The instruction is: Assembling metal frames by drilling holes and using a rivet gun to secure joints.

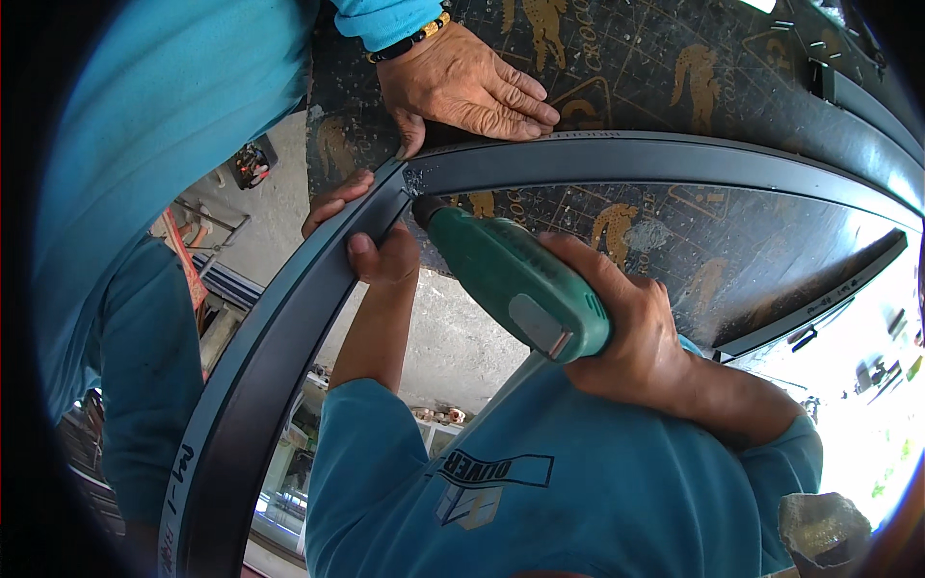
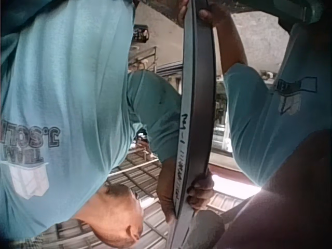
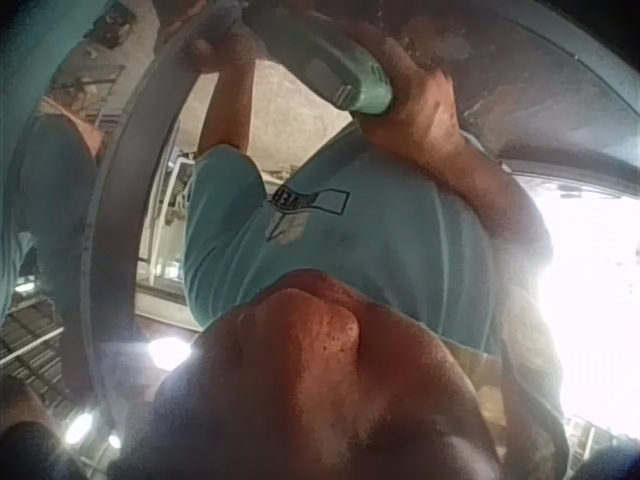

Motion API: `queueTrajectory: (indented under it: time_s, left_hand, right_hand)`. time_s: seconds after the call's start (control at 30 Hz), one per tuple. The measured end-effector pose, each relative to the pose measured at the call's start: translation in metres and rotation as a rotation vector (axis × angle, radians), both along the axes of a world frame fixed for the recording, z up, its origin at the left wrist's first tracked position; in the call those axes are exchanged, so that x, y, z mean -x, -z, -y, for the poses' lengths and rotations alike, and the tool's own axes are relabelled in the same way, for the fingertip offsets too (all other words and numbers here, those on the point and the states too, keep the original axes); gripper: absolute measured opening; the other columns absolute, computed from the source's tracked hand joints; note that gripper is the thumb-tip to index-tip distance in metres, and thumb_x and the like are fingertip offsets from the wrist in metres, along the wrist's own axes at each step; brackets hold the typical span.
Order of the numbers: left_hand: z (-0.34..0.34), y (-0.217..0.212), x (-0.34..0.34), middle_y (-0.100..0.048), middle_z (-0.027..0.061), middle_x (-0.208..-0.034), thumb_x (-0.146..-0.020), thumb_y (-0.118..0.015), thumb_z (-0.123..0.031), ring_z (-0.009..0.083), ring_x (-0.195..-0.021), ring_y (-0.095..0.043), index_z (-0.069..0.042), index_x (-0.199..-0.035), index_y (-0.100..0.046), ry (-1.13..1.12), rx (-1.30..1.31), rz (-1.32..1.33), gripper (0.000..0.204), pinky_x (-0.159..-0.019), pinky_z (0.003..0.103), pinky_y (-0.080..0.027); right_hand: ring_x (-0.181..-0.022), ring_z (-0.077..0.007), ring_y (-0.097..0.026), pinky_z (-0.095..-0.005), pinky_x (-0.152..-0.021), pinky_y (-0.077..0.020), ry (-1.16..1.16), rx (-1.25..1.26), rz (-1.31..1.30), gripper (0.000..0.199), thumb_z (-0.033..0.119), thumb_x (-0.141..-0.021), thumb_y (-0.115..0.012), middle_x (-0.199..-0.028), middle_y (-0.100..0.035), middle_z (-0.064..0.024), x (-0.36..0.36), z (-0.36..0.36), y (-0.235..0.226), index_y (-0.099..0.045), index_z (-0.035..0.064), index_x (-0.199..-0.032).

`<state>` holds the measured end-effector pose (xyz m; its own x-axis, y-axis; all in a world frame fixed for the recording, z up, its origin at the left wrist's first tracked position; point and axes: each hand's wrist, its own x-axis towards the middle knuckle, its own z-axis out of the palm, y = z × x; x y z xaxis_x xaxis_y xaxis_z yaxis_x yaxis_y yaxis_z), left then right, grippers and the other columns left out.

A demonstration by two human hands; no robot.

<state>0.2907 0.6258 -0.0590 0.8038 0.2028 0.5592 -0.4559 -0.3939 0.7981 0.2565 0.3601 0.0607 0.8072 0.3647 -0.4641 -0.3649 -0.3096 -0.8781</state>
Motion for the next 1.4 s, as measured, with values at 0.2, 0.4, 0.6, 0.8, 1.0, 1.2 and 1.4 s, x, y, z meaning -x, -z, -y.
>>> queueTrajectory:
  time_s: [0.2, 0.4, 0.6, 0.8, 1.0, 1.2, 1.4]
  left_hand:
    - [-0.001, -0.003, 0.002, -0.053, 0.0139, -0.089, -0.088, -0.048, -0.032, 0.0232, -0.083, -0.058, -0.003, -0.101, -0.041, 0.028, 0.012, -0.045, 0.033, -0.075, 0.039, -0.054]
    - [0.003, 0.000, 0.004, -0.054, 0.0145, -0.090, -0.088, -0.051, -0.035, 0.0247, -0.084, -0.058, -0.003, -0.102, -0.041, 0.009, 0.105, -0.052, 0.036, -0.079, 0.043, -0.052]
    - [0.005, 0.001, 0.008, -0.055, 0.0144, -0.091, -0.088, -0.053, -0.040, 0.0259, -0.084, -0.058, -0.004, -0.103, -0.042, -0.048, 0.169, -0.075, 0.041, -0.081, 0.045, -0.050]
    - [0.000, 0.004, 0.003, -0.055, 0.0144, -0.089, -0.087, -0.051, -0.038, 0.0253, -0.082, -0.058, -0.004, -0.101, -0.041, -0.034, 0.049, -0.029, 0.038, -0.078, 0.042, -0.052]
    - [0.001, 0.004, -0.003, -0.055, 0.0138, -0.084, -0.087, -0.046, -0.037, 0.0250, -0.075, -0.060, -0.002, -0.098, -0.040, -0.081, -0.046, 0.040, 0.036, -0.069, 0.038, -0.055]
    - [0.000, 0.006, -0.004, -0.055, 0.0148, -0.081, -0.084, -0.046, -0.032, 0.0252, -0.070, -0.060, -0.001, -0.099, -0.041, -0.084, -0.079, 0.054, 0.035, -0.064, 0.037, -0.054]
    - [0.003, 0.005, -0.007, -0.055, 0.0180, -0.080, -0.079, -0.048, -0.028, 0.0268, -0.070, -0.059, 0.005, -0.098, -0.043, -0.088, -0.034, 0.090, 0.038, -0.062, 0.036, -0.053]
  right_hand:
    - [-0.084, -0.0379, -0.068, -0.0442, -0.071, -0.0563, -0.048, 0.029, 0.014, 0.074, 0.007, -0.066, -0.072, -0.099, -0.067, -0.0193, -0.003, 0.000, -0.002, -0.045, 0.0168, -0.135]
    - [-0.084, -0.0357, -0.068, -0.0448, -0.070, -0.0564, 0.022, 0.001, 0.034, 0.075, 0.008, -0.067, -0.073, -0.100, -0.067, -0.0193, 0.004, -0.005, 0.000, -0.044, 0.0150, -0.136]
    - [-0.082, -0.0362, -0.068, -0.0446, -0.067, -0.0557, -0.098, 0.056, 0.108, 0.078, 0.011, -0.065, -0.075, -0.097, -0.067, -0.0182, 0.002, -0.002, 0.007, -0.044, 0.0146, -0.136]
    - [-0.079, -0.0376, -0.068, -0.0456, -0.065, -0.0546, -0.044, 0.005, -0.061, 0.079, 0.008, -0.064, -0.072, -0.095, -0.067, -0.0187, -0.011, 0.000, 0.002, -0.042, 0.0154, -0.137]
    - [-0.093, -0.0355, -0.068, -0.0390, -0.077, -0.0560, -0.180, 0.048, -0.117, 0.075, 0.001, -0.066, -0.072, -0.106, -0.067, -0.0205, -0.032, -0.005, 0.006, -0.042, 0.0058, -0.135]
    - [-0.078, -0.0245, -0.066, -0.0352, -0.073, -0.0525, 0.048, -0.144, -0.313, 0.057, 0.000, -0.069, -0.063, -0.088, -0.065, -0.0163, -0.044, -0.001, 0.016, -0.052, 0.0030, -0.124]
    - [-0.071, -0.0149, -0.062, -0.0303, -0.066, -0.0506, 0.157, -0.262, -0.514, 0.038, 0.004, -0.073, -0.067, -0.084, -0.065, -0.0107, -0.037, 0.005, 0.027, -0.056, -0.0034, -0.108]
